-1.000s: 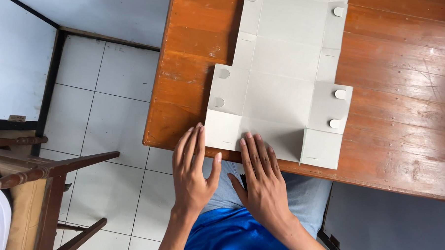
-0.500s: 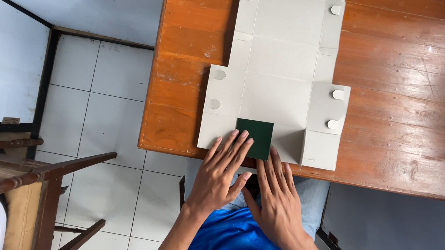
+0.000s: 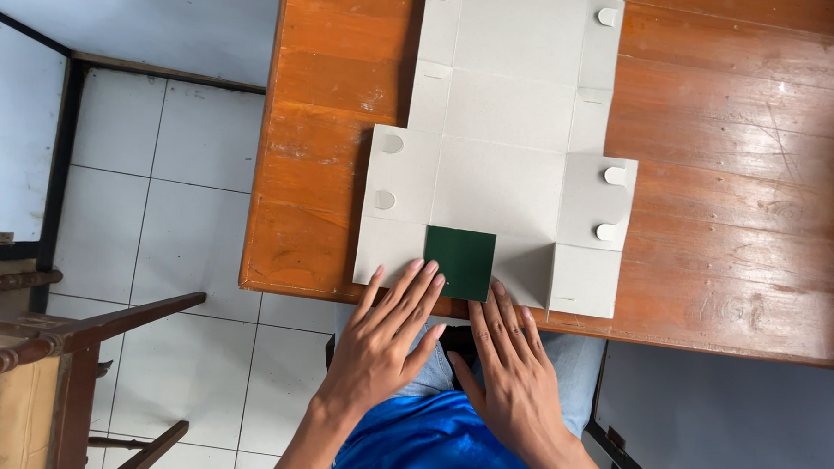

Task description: Assembling a cardboard box by folding a flat template along pre-scored lines and tucking in tabs.

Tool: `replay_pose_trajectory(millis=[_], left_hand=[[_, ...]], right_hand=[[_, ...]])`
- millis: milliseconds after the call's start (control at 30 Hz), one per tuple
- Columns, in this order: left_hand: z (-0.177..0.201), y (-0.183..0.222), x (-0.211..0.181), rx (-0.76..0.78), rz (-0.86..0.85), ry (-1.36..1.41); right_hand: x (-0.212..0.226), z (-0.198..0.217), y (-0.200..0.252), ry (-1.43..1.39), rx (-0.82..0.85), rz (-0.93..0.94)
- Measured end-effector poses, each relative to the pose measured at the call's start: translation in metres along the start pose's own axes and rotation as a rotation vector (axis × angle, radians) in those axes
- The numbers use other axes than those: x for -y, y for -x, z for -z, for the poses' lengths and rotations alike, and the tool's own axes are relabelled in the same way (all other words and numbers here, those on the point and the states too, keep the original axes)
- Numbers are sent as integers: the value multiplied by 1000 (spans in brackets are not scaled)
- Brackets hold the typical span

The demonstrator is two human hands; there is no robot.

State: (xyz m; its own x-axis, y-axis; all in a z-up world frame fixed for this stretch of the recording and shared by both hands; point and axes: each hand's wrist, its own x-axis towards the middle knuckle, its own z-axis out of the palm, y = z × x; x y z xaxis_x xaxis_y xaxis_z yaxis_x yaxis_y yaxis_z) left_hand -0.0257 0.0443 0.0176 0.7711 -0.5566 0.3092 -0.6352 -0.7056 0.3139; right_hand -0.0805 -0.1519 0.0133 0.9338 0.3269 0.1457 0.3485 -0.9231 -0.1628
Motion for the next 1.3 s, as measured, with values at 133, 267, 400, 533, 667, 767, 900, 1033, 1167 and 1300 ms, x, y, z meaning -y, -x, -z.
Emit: replay_pose_trajectory(millis=[133,267,400,533,667,767,900,1033,1167,1300], left_hand=[[-4,9,-9,44,59,-88],[3,2,-7,11,63,-61],[7,-14,-1,-95,45,4],[-2,-24,1,-10,123,-64],[-7,-27,1,17,113,-232],[-2,-31,-5,28,97,-308],[11,-44,-3,-32,72,-195],[17,-61,10,-110,89,-22],[23,-89,21,-172,115,291],[25,-127,37,16,146,507]], right_hand=[[1,1,1,13,2,-2],[0,1,2,6,6,0],[1,-1,2,-7,5,-4],[1,-1,3,11,7,-8],[0,-3,1,4,-6,-5],[1,3,2,-45,11,-5],[-1,16,6,-223,-5,-4],[-20,39,21,-430,-286,50],[-74,39,21,-413,-562,-223],[-124,42,-13,-282,-400,-480]])
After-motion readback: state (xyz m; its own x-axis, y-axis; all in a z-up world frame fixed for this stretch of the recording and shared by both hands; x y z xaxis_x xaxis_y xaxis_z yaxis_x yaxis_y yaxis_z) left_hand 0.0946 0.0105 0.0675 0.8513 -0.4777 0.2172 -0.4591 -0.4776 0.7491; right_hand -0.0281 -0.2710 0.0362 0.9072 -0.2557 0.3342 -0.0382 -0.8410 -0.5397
